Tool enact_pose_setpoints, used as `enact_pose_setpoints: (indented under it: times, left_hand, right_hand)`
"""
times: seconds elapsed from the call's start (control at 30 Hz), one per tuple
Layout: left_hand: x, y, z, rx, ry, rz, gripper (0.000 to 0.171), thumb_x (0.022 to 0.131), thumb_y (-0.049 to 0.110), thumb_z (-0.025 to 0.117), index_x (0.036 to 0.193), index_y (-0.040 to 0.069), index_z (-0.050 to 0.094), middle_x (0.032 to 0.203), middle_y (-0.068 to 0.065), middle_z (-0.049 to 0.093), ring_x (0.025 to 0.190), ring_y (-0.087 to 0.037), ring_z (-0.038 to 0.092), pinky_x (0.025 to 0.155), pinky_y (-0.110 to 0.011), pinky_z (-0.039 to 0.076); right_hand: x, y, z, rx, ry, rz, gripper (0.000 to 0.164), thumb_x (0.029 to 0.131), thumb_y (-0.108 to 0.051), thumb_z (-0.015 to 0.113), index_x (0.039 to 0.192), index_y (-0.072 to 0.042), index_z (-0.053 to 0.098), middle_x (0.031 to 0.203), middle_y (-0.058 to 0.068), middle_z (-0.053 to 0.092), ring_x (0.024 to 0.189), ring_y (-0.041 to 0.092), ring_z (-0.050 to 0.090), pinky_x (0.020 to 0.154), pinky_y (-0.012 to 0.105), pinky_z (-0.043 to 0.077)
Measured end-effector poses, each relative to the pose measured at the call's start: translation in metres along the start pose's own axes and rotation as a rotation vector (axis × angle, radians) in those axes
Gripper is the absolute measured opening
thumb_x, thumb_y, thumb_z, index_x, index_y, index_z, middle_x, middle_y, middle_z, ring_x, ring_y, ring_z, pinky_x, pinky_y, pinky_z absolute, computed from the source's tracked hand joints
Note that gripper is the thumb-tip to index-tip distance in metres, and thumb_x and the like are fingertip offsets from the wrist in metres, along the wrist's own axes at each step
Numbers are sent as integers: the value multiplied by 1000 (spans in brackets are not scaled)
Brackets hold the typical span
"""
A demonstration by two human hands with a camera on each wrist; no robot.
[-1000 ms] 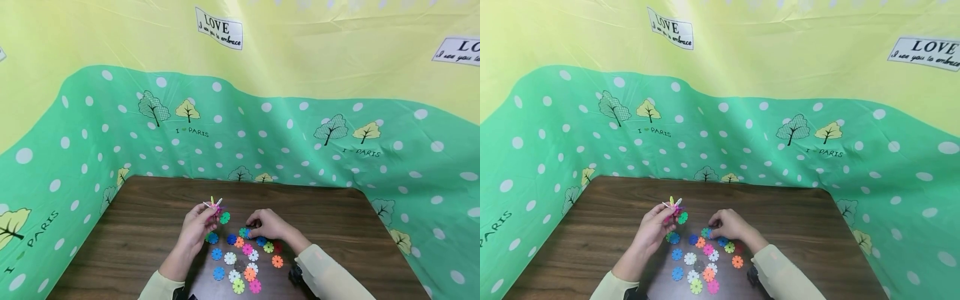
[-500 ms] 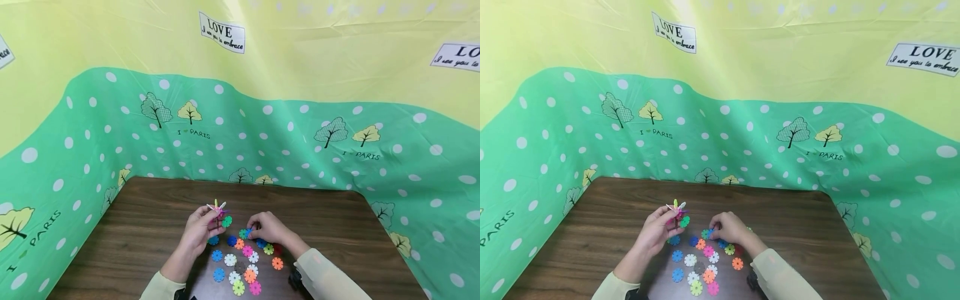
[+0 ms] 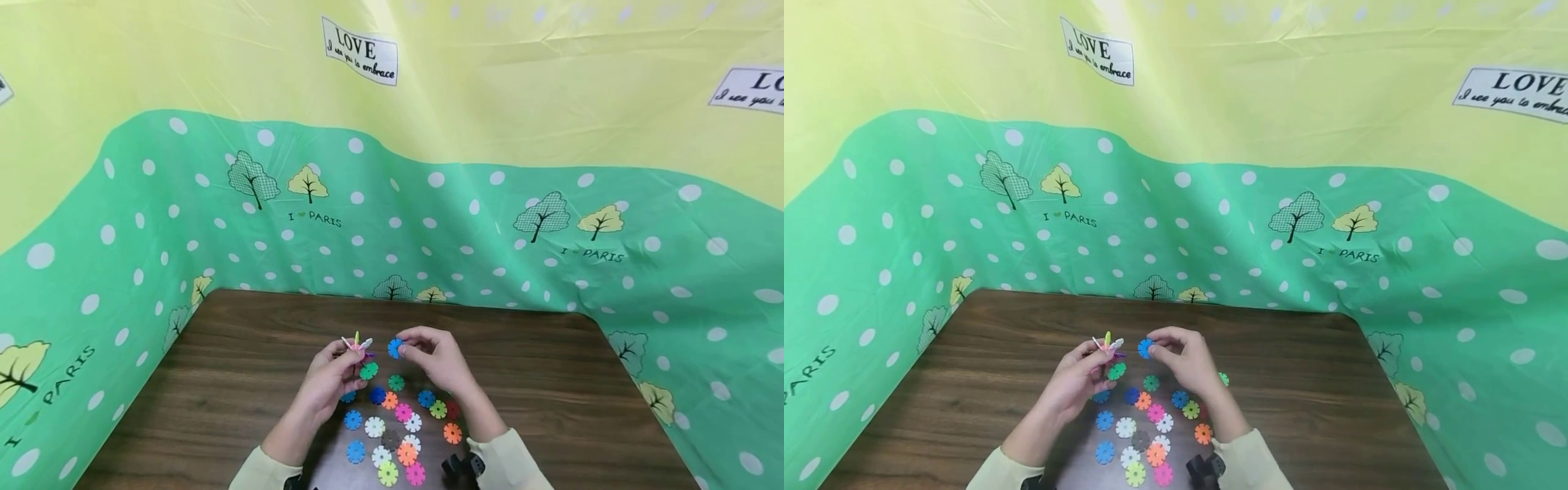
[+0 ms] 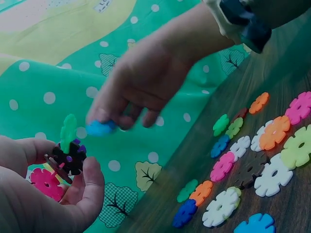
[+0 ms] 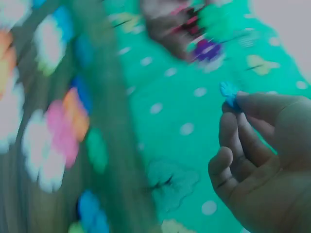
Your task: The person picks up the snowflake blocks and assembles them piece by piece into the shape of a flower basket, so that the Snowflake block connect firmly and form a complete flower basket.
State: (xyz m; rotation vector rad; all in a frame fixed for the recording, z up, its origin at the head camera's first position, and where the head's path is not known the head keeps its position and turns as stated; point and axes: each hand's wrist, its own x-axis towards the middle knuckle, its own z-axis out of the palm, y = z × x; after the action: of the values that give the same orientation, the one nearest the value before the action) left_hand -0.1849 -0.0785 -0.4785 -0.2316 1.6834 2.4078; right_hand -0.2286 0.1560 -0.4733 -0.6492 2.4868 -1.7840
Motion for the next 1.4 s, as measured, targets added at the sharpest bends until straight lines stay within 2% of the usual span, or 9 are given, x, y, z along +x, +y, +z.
enact_pose_setpoints:
  times: [0.13, 0.3, 0.47, 0.67, 0.8, 0.93, 1.07, 1.3, 1.4]
  left_hand:
    - [0, -1, 1, 32, 9, 11, 30, 97, 16, 69, 118, 1, 54, 92, -4, 68, 76, -14, 60, 70, -34, 60]
    - [0, 1, 1, 71, 45, 30, 33, 97, 16, 70, 122, 1, 55, 92, -6, 64, 77, -15, 63, 69, -32, 60]
    - [0, 1, 1, 101, 32, 44, 36, 97, 16, 70, 124, -1, 54, 92, -4, 62, 78, -14, 62, 68, -30, 59]
    - [-2, 0, 2, 126, 35, 58, 39, 97, 13, 69, 129, -3, 53, 97, -6, 65, 82, -16, 64, 72, -32, 61]
    - [-3, -1, 4, 161, 54, 101, 38, 97, 11, 70, 128, -3, 55, 100, -10, 66, 84, -19, 66, 75, -35, 63]
    - [-3, -1, 5, 197, 74, 140, 37, 97, 12, 71, 126, -5, 57, 103, -13, 66, 84, -20, 67, 76, -34, 63]
    - [-4, -3, 7, 228, 90, 156, 36, 96, 13, 72, 124, -5, 59, 104, -14, 67, 82, -20, 68, 75, -34, 63]
    - [-5, -5, 10, 248, 97, 159, 34, 94, 12, 75, 121, -4, 62, 104, -14, 69, 84, -22, 69, 74, -37, 63]
    - [-6, -5, 11, 246, 89, 151, 34, 94, 11, 75, 122, -3, 62, 104, -14, 68, 84, -22, 69, 74, -37, 63]
  right_hand:
    - [-5, -13, 5, 46, 20, 1, 11, 95, -18, 75, 102, -11, 77, 88, 9, 74, 78, 25, 68, 66, 27, 55]
    - [-6, -19, 12, 33, -13, 14, 10, 97, -21, 73, 98, -11, 74, 87, 8, 76, 74, 19, 66, 65, 27, 55]
    - [-4, -17, 21, 71, -8, 55, 11, 98, -16, 71, 99, -5, 70, 85, 15, 75, 69, 14, 68, 66, 28, 59]
    - [-4, -18, 28, 46, 10, 88, 8, 98, -10, 70, 97, -3, 69, 80, 24, 72, 67, 27, 66, 62, 24, 54]
    - [-7, -34, 28, 31, 22, 96, 8, 97, -7, 70, 98, 1, 70, 80, 24, 73, 66, 26, 65, 61, 23, 52]
    - [-11, -49, 26, 29, 27, 100, 10, 96, -7, 71, 101, 1, 73, 83, 18, 76, 69, 25, 69, 63, 25, 55]
    - [-10, -40, 28, 10, 42, 113, 8, 95, -9, 73, 97, -3, 77, 85, 15, 77, 72, 31, 69, 62, 25, 55]
    - [-6, -13, 30, 38, 60, 142, 8, 93, -15, 77, 92, -7, 80, 80, 12, 75, 65, 18, 65, 61, 34, 58]
    - [-6, -11, 29, 83, 49, 156, 11, 93, -19, 78, 91, -8, 80, 77, 13, 74, 65, 27, 67, 61, 35, 59]
